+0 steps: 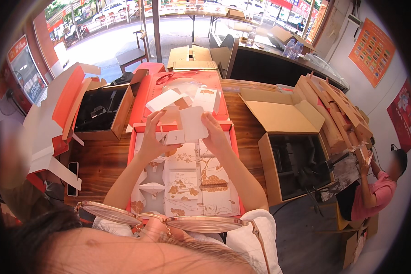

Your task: The person assembles small white paper boxes by folding the flaps and tucking them into place. They handle the boxes one at a time, picking them up from a larger red box and placing the finished boxes back inside.

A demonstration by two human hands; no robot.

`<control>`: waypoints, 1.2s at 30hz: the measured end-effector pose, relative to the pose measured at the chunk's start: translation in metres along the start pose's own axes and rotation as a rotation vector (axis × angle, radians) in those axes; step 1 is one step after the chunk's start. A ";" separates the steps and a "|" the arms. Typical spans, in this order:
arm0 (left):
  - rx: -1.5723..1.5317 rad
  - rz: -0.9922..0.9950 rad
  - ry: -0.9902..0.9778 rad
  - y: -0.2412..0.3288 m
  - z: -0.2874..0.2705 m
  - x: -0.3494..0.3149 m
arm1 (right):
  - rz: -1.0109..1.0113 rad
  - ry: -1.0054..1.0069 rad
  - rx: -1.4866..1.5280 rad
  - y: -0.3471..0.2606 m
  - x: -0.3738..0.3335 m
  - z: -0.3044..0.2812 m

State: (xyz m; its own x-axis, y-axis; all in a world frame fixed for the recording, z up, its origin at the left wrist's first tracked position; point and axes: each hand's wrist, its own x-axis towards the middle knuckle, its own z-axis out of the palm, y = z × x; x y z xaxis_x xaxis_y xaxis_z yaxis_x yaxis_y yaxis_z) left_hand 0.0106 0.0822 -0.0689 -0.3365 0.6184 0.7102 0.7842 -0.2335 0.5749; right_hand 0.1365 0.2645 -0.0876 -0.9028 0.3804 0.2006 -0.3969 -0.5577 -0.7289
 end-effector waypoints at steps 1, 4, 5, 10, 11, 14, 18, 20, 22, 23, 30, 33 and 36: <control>0.001 -0.007 0.005 0.000 0.000 -0.001 | 0.003 0.005 0.001 -0.001 0.000 0.002; 0.008 -0.021 0.015 0.000 0.001 -0.001 | 0.009 -0.042 0.019 -0.001 0.000 -0.001; 0.015 -0.021 0.016 0.002 0.001 0.001 | 0.009 -0.040 0.021 0.000 0.000 -0.002; 0.028 -0.064 0.021 0.006 0.000 0.001 | 0.023 0.010 0.010 -0.002 -0.002 0.004; 0.025 -0.062 0.023 0.006 -0.001 0.001 | 0.020 0.042 -0.059 -0.003 -0.002 0.005; 0.078 -0.039 0.048 0.002 0.000 0.001 | -0.006 0.164 -0.266 -0.007 -0.002 0.012; 0.246 -0.034 0.088 -0.005 0.001 -0.002 | -0.321 0.363 -0.811 -0.012 -0.009 0.036; 0.282 -0.019 0.111 -0.005 0.001 -0.002 | -0.590 0.329 -1.132 -0.009 -0.014 0.045; 0.302 -0.016 0.123 -0.005 0.001 -0.002 | -0.849 0.175 -1.361 -0.006 -0.020 0.050; 0.303 -0.020 0.124 -0.005 0.002 -0.002 | -0.871 0.127 -1.438 -0.005 -0.022 0.056; 0.326 -0.017 0.128 -0.007 0.001 -0.004 | -0.788 -0.008 -1.773 0.001 -0.029 0.075; 0.308 -0.013 0.127 -0.007 0.002 -0.006 | -0.790 0.016 -1.698 0.000 -0.028 0.075; 0.280 -0.081 0.166 -0.006 0.000 -0.005 | -0.802 -0.001 -1.637 0.001 -0.030 0.067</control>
State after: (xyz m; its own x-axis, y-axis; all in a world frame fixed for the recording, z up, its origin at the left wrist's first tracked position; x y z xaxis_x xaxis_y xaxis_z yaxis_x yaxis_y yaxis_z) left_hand 0.0076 0.0808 -0.0755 -0.4660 0.4907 0.7362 0.8563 0.0408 0.5148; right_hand 0.1521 0.2034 -0.0502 -0.5972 0.1612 0.7857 -0.1427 0.9426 -0.3019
